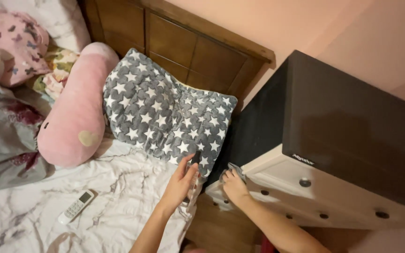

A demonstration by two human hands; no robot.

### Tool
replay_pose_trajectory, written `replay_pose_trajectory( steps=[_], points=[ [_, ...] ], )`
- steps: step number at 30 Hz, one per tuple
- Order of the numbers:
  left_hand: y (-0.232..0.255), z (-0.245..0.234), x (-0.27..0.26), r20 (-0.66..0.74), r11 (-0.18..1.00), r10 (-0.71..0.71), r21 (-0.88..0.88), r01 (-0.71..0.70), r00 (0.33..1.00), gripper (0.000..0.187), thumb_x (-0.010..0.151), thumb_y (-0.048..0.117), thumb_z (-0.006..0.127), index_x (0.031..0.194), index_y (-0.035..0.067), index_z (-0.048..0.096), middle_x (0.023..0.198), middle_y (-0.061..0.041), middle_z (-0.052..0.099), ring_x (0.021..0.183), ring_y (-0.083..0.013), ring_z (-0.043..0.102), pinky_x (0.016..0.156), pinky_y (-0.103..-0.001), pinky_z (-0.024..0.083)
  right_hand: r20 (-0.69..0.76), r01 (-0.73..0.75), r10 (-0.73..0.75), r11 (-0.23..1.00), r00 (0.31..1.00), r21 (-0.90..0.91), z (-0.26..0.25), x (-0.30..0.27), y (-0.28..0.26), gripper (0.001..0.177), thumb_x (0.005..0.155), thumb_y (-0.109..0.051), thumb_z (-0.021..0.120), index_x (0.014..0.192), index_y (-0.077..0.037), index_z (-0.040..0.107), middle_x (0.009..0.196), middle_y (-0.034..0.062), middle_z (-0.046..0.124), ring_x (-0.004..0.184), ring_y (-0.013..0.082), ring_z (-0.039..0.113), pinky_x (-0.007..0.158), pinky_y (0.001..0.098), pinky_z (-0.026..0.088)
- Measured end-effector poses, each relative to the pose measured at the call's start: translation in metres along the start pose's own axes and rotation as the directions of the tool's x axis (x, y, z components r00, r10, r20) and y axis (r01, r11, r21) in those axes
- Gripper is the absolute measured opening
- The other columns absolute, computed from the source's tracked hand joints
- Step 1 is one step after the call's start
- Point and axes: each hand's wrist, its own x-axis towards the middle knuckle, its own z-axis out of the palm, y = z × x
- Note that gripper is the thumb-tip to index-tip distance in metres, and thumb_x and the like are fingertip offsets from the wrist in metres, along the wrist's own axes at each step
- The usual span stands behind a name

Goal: The person moves a plastic organizer from a dresser to a bed, wipes a purple jar and a plastic-wrapped item with a cloth, then sprays and wipes the dresser top. They place a box and several bottles on the dresser.

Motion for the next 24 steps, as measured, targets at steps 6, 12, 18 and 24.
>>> replay_pose_trajectory(
  steps=[6, 12, 18, 24],
  points=[
    [-0.013, 0.035, 0.018, 0.145, 0.999, 0.009, -0.042, -0.003, 0.989, 0.048, 0.101, 0.03, 0.058, 0.146, 0.012, 0.05, 0.083, -0.004, 0.061, 0.063, -0.0095, 0.049, 0.056, -0.026, 0.045, -0.274, -0.069, 0.132, 0.971, 0.953, 0.228, -0.084, -0.105, 0.067, 0.038, 0.085, -0.019, 0.058, 0.121, -0.013, 0.071, 0.153, 0.0108, 0.046, 0.147, 0.0273, 0.034, 0.118, 0.0693, 0.018],
    [0.031, 0.089, 0.032, 0.244, 0.997, 0.071, -0.035, -0.064, 0.967, 0.05, 0.103, 0.031, 0.056, 0.149, 0.014, 0.047, 0.09, -0.003, 0.063, 0.072, -0.0087, 0.056, 0.063, -0.024, 0.051, -0.431, -0.298, 0.42, 0.898, 0.799, 0.323, -0.178, -0.202, 0.125, 0.049, 0.071, -0.012, 0.066, 0.119, -0.013, 0.074, 0.149, 0.0041, 0.056, 0.141, 0.0196, 0.042, 0.109, 0.0722, 0.023],
    [0.069, 0.103, 0.034, 0.233, 0.982, 0.172, 0.04, -0.186, 0.957, 0.049, 0.101, 0.031, 0.056, 0.147, 0.016, 0.049, 0.093, -0.001, 0.062, 0.082, -0.0071, 0.062, 0.065, -0.025, 0.055, -0.406, -0.326, 0.867, 0.488, 0.29, 0.81, -0.102, -0.265, 0.137, 0.053, 0.083, 0.011, 0.058, 0.129, -0.011, 0.07, 0.137, 0.0104, 0.062, 0.129, 0.03, 0.055, 0.114, 0.046, 0.045],
    [0.116, 0.126, 0.027, 0.109, 0.96, 0.212, 0.165, -0.228, 0.971, 0.05, 0.101, 0.031, 0.055, 0.149, 0.019, 0.05, 0.09, -0.003, 0.064, 0.075, -0.0089, 0.056, 0.063, -0.024, 0.05, -0.303, -0.303, 0.885, 0.415, 0.354, 0.858, -0.111, -0.257, 0.148, 0.059, 0.077, 0.004, 0.062, 0.134, -0.011, 0.066, 0.147, 0.0177, 0.053, 0.121, 0.0375, 0.054, 0.098, 0.0461, 0.049]
  ],
)
